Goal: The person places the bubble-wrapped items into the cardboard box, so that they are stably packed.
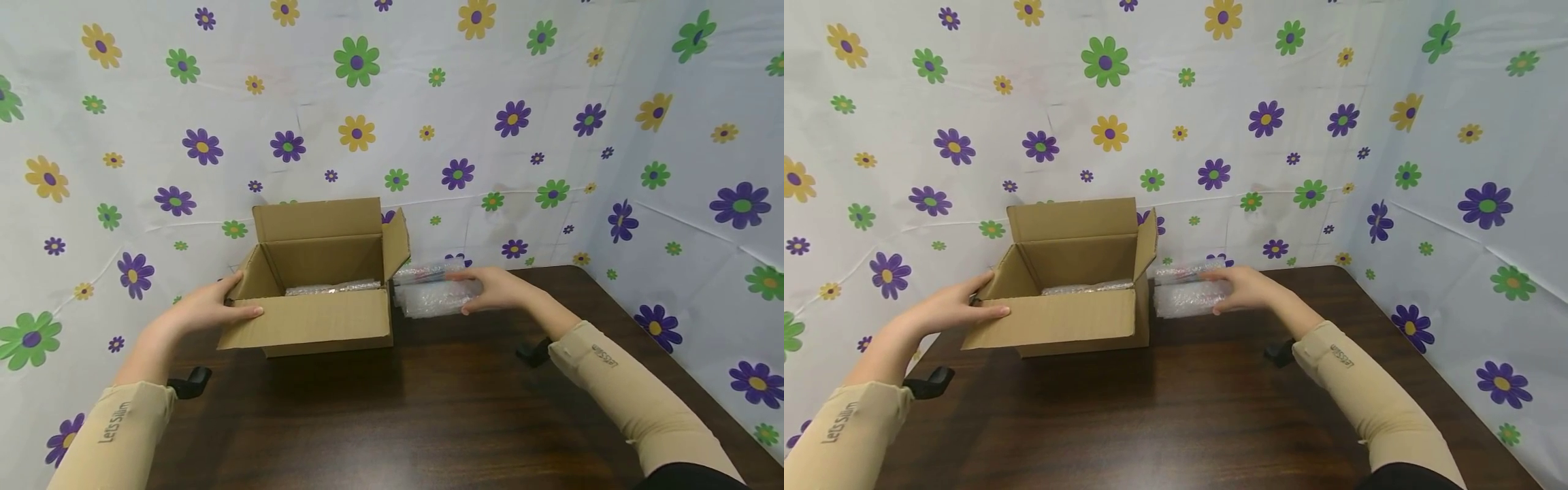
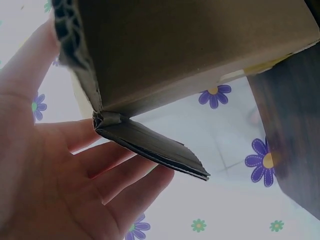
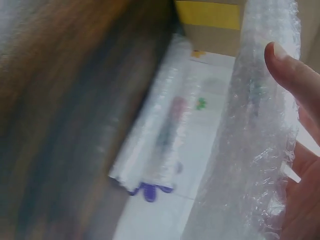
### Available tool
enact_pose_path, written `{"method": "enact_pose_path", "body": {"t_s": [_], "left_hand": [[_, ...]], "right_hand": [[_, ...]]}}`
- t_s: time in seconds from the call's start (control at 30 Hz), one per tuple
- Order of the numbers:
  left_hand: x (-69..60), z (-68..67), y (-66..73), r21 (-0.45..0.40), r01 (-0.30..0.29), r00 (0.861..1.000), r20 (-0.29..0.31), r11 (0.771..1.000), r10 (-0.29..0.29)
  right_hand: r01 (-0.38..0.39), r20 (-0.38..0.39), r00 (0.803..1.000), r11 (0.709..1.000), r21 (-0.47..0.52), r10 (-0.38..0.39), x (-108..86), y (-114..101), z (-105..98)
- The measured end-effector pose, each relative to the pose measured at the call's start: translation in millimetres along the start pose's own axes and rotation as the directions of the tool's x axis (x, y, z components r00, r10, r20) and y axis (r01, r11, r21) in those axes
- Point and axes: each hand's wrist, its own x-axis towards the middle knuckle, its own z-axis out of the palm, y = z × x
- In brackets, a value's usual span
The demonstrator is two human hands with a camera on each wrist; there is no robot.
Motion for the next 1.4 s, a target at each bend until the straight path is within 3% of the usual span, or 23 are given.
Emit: {"method": "enact_pose_path", "body": {"t_s": [0.17, 0.57, 0.87, 1.4], "left_hand": [[-0.7, -0.8, 0.6, 0.004, -0.003, 1.000, 0.000, 1.000, 0.003], [-0.6, -1.1, 0.3, -0.002, -0.003, 1.000, 0.001, 1.000, 0.003], [0.0, -0.7, -1.3, -0.007, -0.002, 1.000, 0.009, 1.000, 0.002], [0.6, -0.1, 0.0, -0.026, 0.004, 1.000, 0.010, 1.000, -0.004]], "right_hand": [[0.024, -0.014, 1.000, 1.000, 0.015, -0.024, -3.9, -8, -16], [0.024, -0.051, 0.998, 0.997, -0.079, -0.029, -8.9, -29, -56], [0.052, -0.025, 0.998, 0.992, -0.113, -0.055, -4.6, -35, -83], [-0.088, -0.067, 0.995, 0.976, -0.197, 0.076, 0.8, -49, -137]]}}
